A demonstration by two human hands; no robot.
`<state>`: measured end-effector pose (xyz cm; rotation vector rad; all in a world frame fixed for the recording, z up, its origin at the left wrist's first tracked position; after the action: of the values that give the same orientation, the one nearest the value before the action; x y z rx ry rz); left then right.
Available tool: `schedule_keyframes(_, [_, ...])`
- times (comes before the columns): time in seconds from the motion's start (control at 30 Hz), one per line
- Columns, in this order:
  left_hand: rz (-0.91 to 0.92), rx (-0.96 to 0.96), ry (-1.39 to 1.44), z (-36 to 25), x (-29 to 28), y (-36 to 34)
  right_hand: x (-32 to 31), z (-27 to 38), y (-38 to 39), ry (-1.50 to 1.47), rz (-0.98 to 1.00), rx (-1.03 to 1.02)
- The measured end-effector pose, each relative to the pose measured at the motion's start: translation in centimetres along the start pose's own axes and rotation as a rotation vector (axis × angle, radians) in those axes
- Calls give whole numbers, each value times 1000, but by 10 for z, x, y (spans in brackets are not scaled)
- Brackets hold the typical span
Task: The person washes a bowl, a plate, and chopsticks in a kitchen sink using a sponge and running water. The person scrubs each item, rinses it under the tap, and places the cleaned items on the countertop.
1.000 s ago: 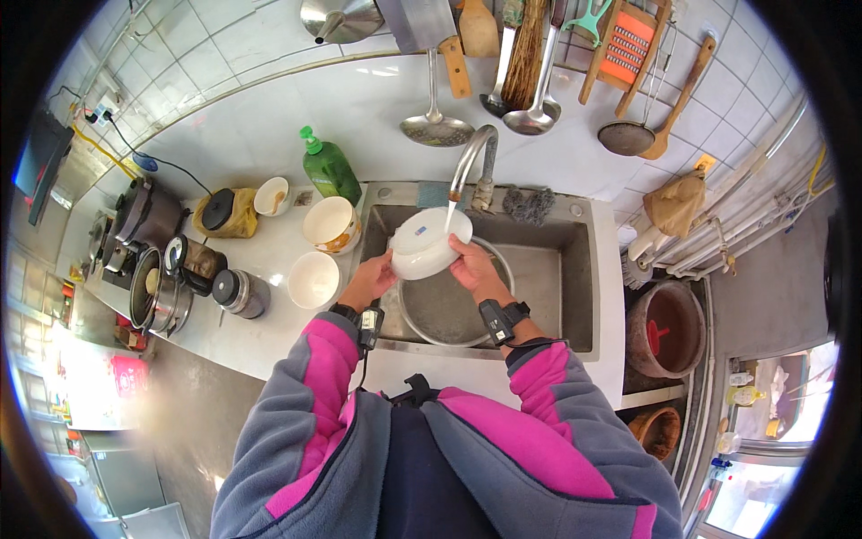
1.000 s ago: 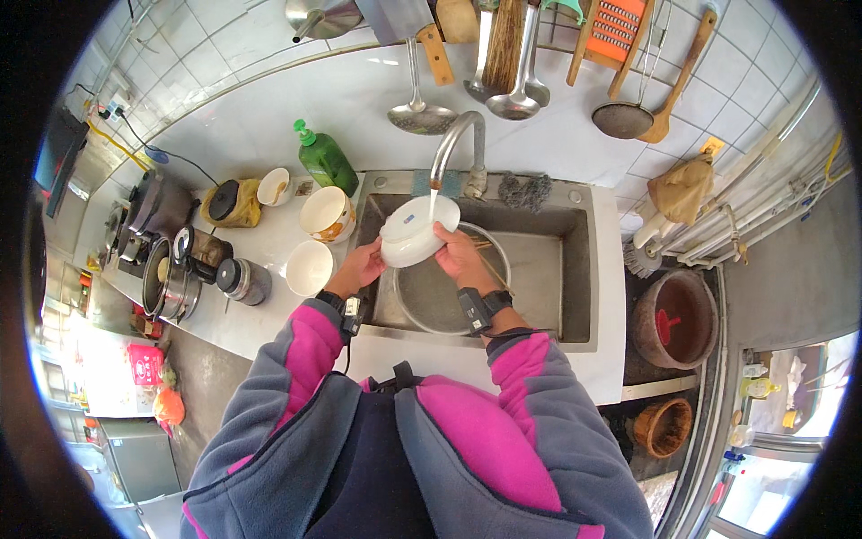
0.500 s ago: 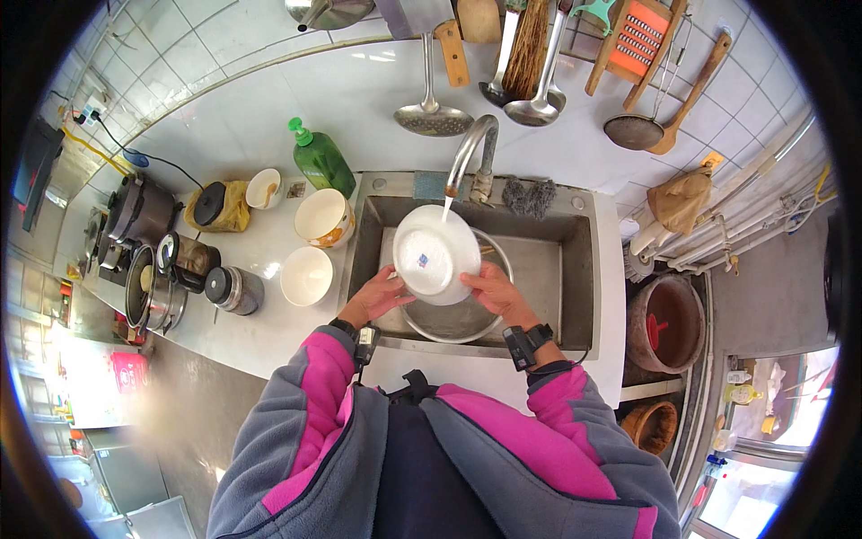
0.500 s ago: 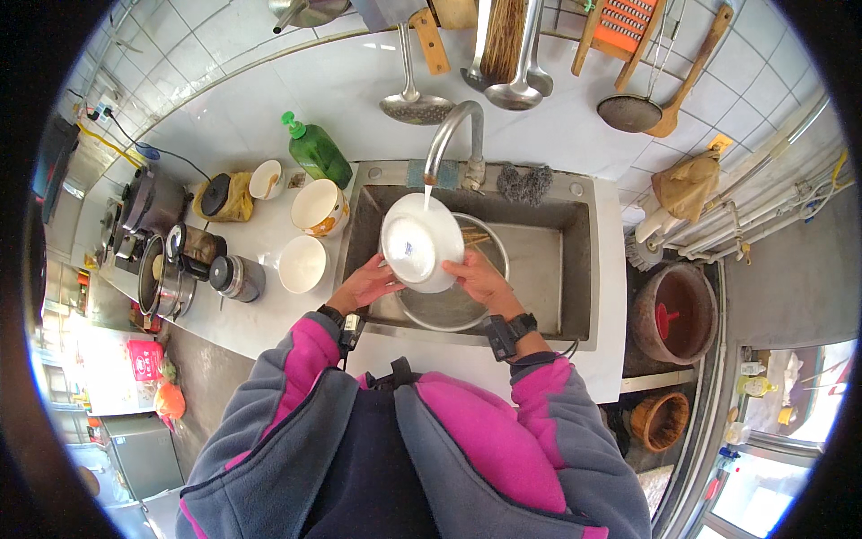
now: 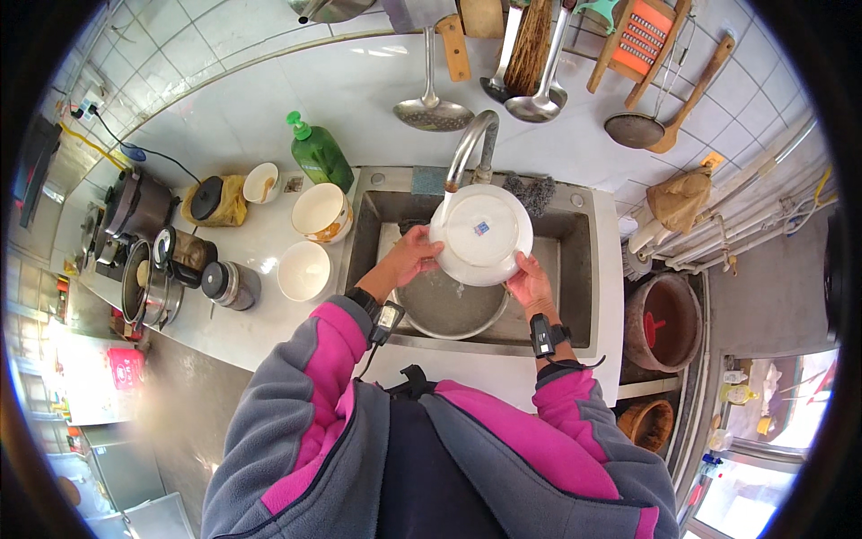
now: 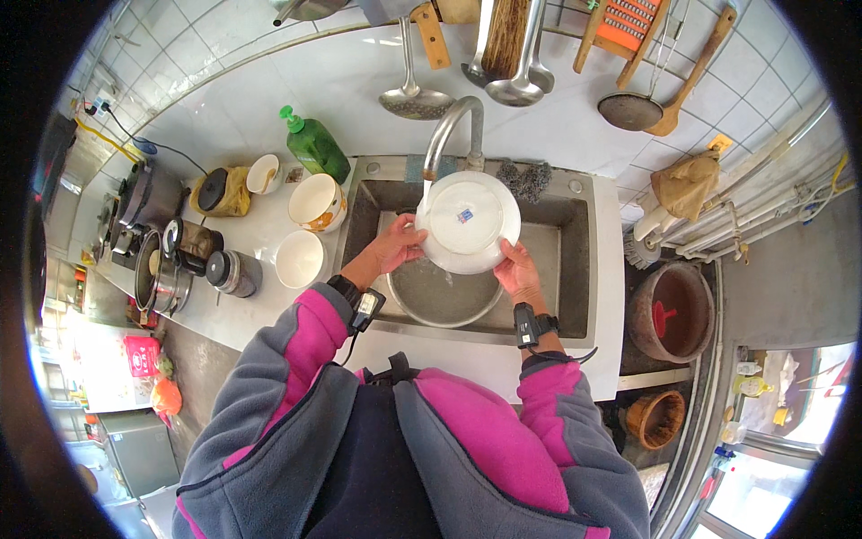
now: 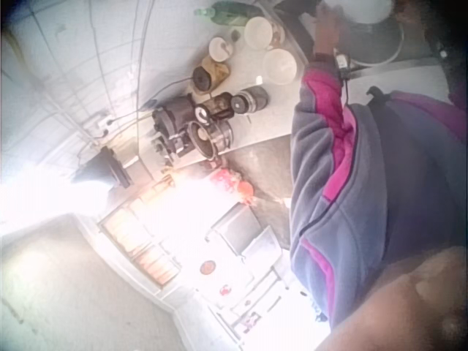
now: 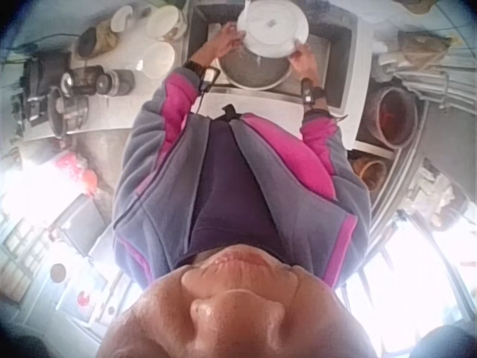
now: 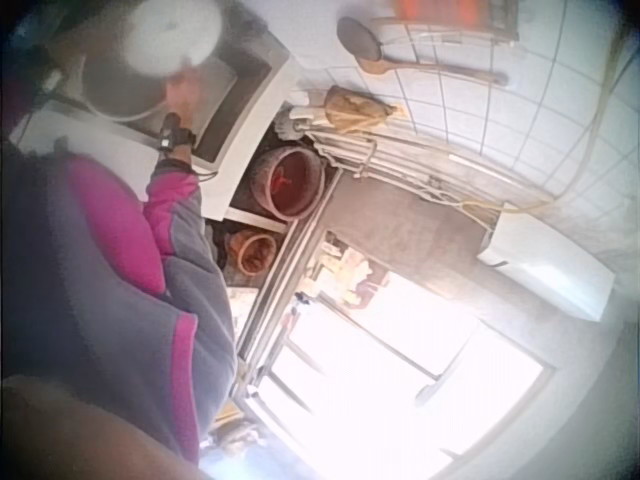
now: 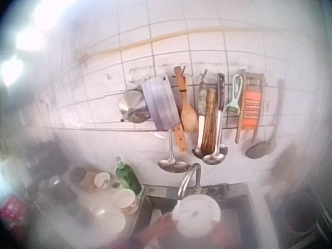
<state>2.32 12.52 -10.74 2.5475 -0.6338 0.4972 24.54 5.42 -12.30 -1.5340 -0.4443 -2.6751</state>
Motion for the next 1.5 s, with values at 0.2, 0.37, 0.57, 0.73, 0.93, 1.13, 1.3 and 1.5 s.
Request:
schedule_keyframes(0.2, [-89, 65, 110, -24, -5, -8, 7, -8, -24, -112, -55, 9])
schedule_keyframes(0.37, [-16, 110, 249, -45, -19, -3, 30, -20, -50, -142, -83, 31])
schedule_keyframes(0.57, [-78, 218, 311, -62, -39, 9, 41, -42, -67, -138, -131, 94])
schedule_keyframes(0.73, [-186, 249, 265, -66, -43, 12, 27, -62, -71, -161, -158, 133])
schedule_keyframes(0.93, [-299, 279, 97, -72, -32, 14, 23, -71, -69, 42, -109, 198])
schedule_keyframes(1.13, [-248, 514, -582, -80, 14, 20, 65, -65, -47, 104, -40, 205])
schedule_keyframes(1.3, [-251, 667, -1154, -60, 51, 39, 104, -56, -29, 140, 119, 167])
schedule_keyframes(1.5, [-82, 928, -1350, -33, 77, 66, 77, -65, -19, 144, -122, 121])
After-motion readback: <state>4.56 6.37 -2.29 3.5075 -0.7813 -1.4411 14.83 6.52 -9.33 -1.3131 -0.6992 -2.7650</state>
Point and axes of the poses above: each hand's wrist, its own y-axis away from the middle knuckle, its own x-axis out of the palm, z = x × y, the point moved 7 cm from there along -y, towards the middle knuckle, and after that the axes turned 7 degrees about x, right-handed, at the moved point
